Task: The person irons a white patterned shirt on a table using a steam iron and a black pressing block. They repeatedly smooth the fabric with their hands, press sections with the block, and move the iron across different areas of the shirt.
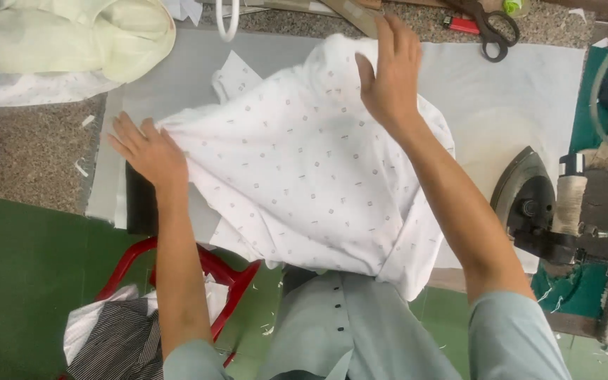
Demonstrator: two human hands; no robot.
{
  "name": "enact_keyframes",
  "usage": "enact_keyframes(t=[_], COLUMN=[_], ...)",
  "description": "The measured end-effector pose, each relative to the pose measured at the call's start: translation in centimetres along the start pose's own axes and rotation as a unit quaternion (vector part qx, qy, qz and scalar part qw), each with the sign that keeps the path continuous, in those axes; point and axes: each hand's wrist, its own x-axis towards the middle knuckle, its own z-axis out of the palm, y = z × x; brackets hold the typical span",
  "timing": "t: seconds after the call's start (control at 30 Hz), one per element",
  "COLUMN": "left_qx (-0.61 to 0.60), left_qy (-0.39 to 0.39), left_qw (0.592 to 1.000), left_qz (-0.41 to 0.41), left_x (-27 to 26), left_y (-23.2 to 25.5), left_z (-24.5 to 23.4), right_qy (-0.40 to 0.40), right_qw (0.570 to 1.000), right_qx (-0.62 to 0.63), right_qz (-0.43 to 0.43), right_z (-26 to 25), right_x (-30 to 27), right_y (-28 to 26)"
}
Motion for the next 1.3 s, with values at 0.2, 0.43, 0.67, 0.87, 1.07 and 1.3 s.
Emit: enact_keyframes(t=[0.2,0.43,0.67,0.87,1.07,1.3], left_qx=[-0.295,-0.351,-0.260,-0.225,-0.272,-0.426], left_qy=[-0.045,-0.308,-0.235,-0.212,-0.230,-0.188], left_qw=[0.953,0.875,0.922,0.942,0.927,0.831], left_qz=[0.059,0.127,0.167,0.131,0.119,0.305], left_x=[-6.8,-10.8,-14.1,-13.5,-10.2,-7.8], left_y=[11.3,12.0,10.4,4.8,10.2,27.5], left_z=[-10.2,-12.0,-6.3,-8.2,-13.7,-11.1], right_qy=[0.000,-0.120,-0.364,-0.352,-0.483,-0.179], right_qw=[0.998,0.982,0.913,0.923,0.847,0.887], right_qx=[-0.061,-0.059,-0.126,-0.150,-0.153,0.114], right_qz=[-0.025,0.134,0.134,0.028,0.161,0.410], right_z=[-6.0,-6.6,-5.0,-6.4,-9.7,4.1], right_x=[-12.5,-27.9,-35.7,-38.8,-29.9,-23.0], right_y=[4.7,6.6,3.7,1.9,-0.3,10.1])
